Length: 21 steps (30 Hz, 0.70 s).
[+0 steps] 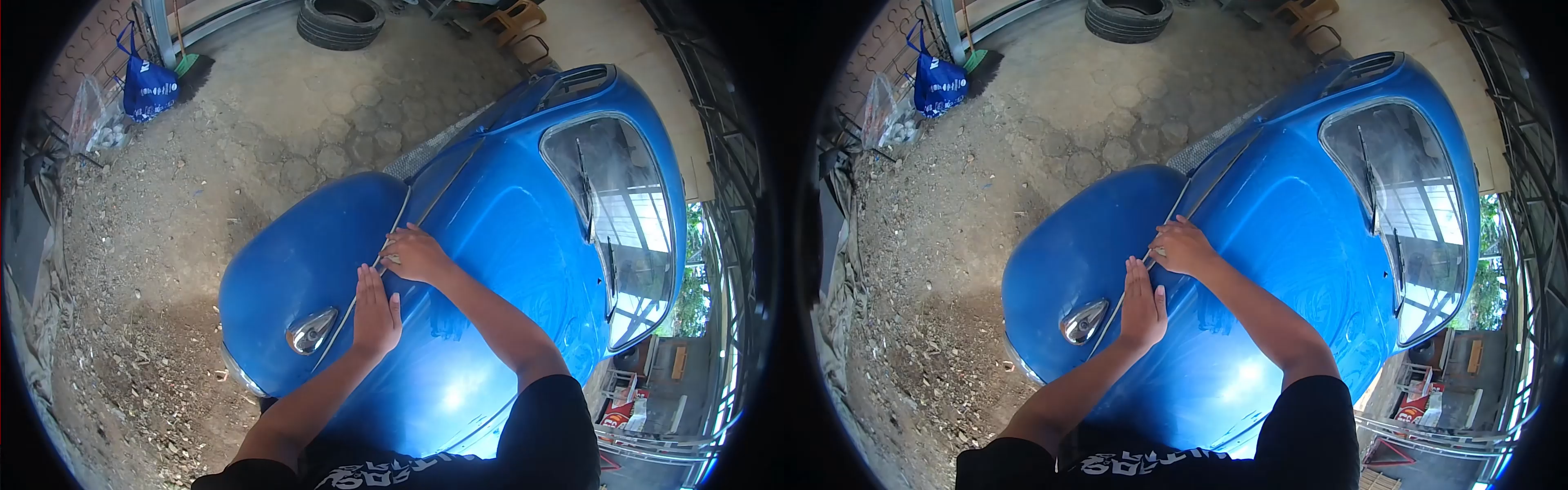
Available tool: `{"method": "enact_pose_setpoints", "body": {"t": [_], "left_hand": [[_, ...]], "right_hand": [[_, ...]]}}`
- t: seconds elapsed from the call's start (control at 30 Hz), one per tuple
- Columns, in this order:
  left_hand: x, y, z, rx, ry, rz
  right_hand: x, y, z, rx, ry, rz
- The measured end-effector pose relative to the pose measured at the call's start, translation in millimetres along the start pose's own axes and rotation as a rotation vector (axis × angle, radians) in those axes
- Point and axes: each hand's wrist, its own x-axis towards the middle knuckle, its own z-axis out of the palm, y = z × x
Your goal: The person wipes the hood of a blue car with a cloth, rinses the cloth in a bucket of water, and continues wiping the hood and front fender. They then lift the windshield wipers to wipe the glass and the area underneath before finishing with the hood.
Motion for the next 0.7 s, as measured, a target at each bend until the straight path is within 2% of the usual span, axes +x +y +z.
{"method": "enact_pose_setpoints", "body": {"t": [0.1, 0.17, 0.27, 0.4, 0.5, 0.53, 0.63, 0.7], "left_hand": [[0.9, 2.8, -4.5, 0.01, -0.015, -0.019], [-2.5, 5.1, -5.6, 0.034, 0.009, -0.02], [3.2, 5.4, -5.3, 0.035, 0.067, -0.007], [-3.4, -1.2, 0.0, 0.006, 0.199, 0.12], [-2.8, -6.5, 3.7, -0.017, 0.225, 0.196], [-3.6, -5.9, 2.1, -0.019, 0.222, 0.196], [-7.1, -1.3, 0.6, -0.03, 0.203, 0.197], [-1.0, -4.4, 2.1, -0.021, 0.22, 0.223]], "right_hand": [[24.6, 51.2, -10.2, -0.147, 0.037, 0.031], [41.7, 87.1, -51.0, -0.244, 0.202, 0.344], [56.3, 86.5, -29.2, -0.357, 0.299, 0.524], [3.9, -7.5, 3.4, -0.179, 0.095, 0.201], [1.9, 7.9, -4.6, 0.024, 0.062, 0.067], [10.9, 24.1, -14.0, -0.184, 0.157, 0.177], [21.9, 45.0, -14.6, -0.319, 0.571, 0.484], [15.6, 8.4, 4.7, -0.214, 0.355, 0.437]]}}
